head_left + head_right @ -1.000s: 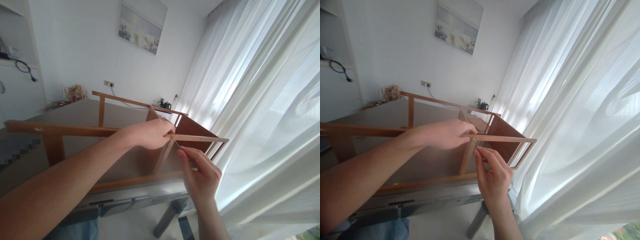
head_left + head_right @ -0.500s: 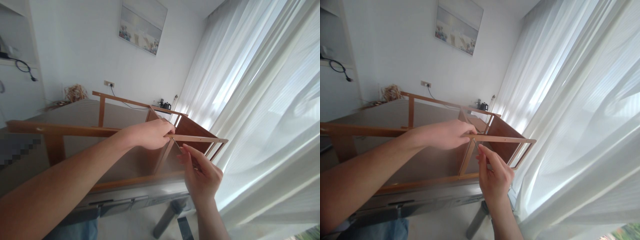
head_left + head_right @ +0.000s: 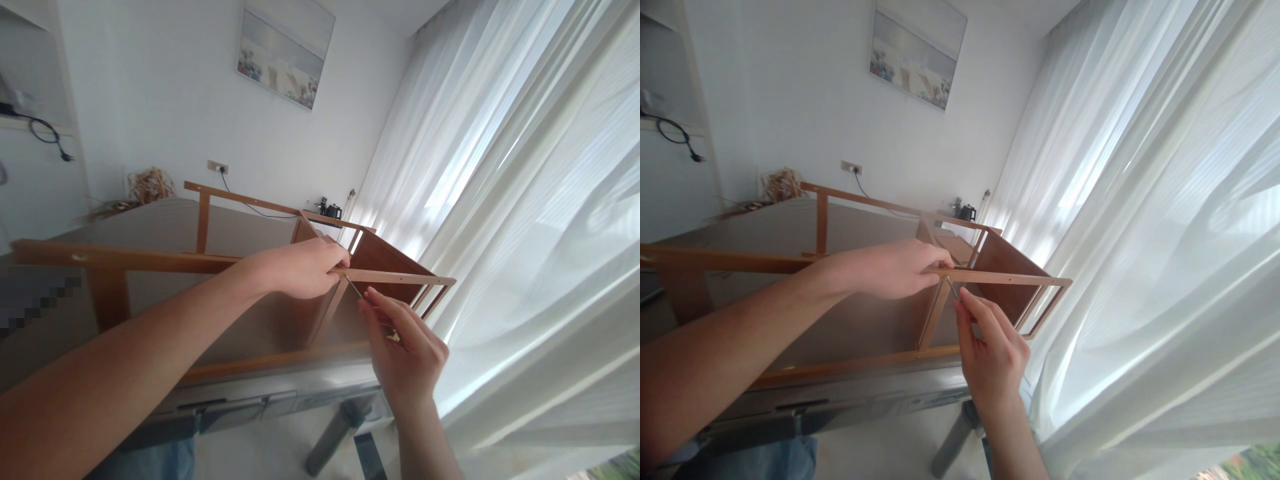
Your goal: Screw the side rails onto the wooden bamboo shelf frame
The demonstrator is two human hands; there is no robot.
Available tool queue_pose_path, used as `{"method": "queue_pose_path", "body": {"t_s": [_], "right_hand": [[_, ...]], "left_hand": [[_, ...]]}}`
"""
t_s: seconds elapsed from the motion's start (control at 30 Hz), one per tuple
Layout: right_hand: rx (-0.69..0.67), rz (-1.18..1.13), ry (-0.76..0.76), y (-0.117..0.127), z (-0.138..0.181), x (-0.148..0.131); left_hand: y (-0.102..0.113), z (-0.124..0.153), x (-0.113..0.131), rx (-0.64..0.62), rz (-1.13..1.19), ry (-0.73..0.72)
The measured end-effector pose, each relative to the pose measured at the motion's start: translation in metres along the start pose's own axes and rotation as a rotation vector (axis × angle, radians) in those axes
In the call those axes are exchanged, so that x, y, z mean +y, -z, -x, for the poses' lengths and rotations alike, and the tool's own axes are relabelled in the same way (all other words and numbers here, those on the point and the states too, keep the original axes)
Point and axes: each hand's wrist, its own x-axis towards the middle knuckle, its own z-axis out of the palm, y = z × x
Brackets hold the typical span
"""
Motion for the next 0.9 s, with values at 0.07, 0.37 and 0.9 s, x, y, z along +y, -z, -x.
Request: {"method": "queue_pose_path", "body": {"t_s": [0.07, 0.37, 0.9], "right_hand": [[0.015, 0.020, 0.028, -0.0009, -0.0008, 0.0008], [0.023, 0.051, -0.013, -0.0009, -0.0037, 0.0019], [0.023, 0.011, -0.077, -0.0033, -0.0008, -0.0009]], "left_hand": [[0.0007, 0.0004, 0.0012, -0.006, -0.001, 0.008], [0.0013, 0.0014, 0.0022, -0.005, 0.001, 0.011], [0.0011, 0.0007, 0.0021, -0.006, 0.001, 0.017]]}}
